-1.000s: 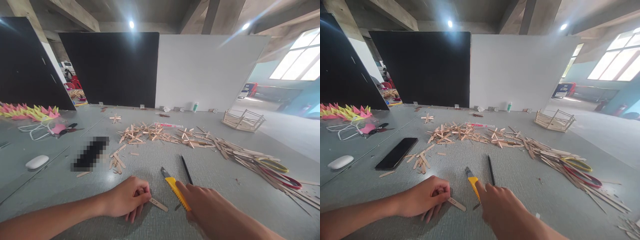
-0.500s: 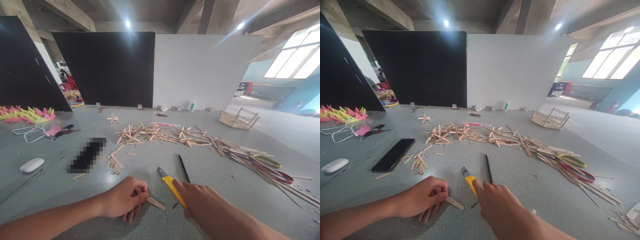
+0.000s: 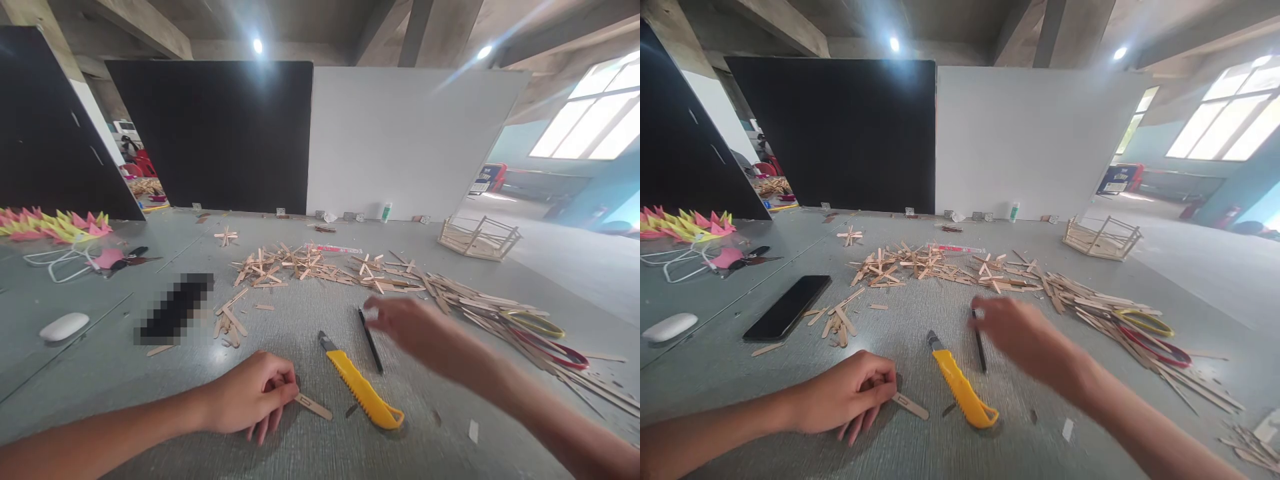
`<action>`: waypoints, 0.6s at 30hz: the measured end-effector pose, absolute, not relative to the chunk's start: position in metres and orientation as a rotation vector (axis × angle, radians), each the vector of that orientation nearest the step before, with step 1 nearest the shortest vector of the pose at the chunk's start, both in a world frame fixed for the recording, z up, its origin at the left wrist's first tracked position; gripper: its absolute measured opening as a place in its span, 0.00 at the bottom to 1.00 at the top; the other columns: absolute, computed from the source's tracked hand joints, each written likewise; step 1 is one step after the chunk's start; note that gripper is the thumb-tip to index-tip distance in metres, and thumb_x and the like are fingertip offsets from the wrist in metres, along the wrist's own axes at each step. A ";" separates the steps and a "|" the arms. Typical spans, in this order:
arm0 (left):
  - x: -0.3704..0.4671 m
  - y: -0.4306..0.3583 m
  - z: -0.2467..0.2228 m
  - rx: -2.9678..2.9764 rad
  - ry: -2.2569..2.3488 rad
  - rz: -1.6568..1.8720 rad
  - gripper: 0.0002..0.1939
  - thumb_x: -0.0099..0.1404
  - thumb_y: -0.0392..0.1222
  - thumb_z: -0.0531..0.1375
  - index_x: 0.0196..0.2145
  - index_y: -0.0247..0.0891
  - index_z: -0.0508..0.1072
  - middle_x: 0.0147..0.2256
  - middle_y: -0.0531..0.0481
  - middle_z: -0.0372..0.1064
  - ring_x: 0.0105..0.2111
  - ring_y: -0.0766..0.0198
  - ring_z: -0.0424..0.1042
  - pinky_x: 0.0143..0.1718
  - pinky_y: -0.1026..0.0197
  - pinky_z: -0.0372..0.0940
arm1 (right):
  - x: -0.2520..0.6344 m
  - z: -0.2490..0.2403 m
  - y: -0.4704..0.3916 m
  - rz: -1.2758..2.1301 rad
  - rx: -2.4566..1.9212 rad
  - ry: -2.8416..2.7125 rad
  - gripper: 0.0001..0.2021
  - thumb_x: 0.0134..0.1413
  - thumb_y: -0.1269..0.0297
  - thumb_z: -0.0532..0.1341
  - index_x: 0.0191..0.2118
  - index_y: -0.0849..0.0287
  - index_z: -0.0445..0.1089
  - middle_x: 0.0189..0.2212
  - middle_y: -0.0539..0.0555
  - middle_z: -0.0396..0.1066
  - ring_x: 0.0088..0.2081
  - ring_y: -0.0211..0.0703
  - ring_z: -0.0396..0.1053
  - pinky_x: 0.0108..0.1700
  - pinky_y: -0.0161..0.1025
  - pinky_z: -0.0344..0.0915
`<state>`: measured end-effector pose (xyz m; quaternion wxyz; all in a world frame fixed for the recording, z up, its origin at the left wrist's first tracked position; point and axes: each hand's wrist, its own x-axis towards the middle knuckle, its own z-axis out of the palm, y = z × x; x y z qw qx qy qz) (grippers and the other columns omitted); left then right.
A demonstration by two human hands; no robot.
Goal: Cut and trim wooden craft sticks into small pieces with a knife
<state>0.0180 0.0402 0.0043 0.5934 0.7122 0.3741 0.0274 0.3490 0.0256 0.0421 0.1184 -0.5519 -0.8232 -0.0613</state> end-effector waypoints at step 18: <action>0.017 0.041 0.005 1.631 0.863 0.073 0.17 0.73 0.54 0.56 0.32 0.39 0.65 0.21 0.56 0.68 0.15 0.70 0.67 0.13 0.73 0.58 | 0.496 -0.015 0.121 -0.170 -1.755 -2.354 0.11 0.69 0.59 0.62 0.51 0.58 0.73 0.48 0.55 0.75 0.44 0.45 0.75 0.47 0.48 0.74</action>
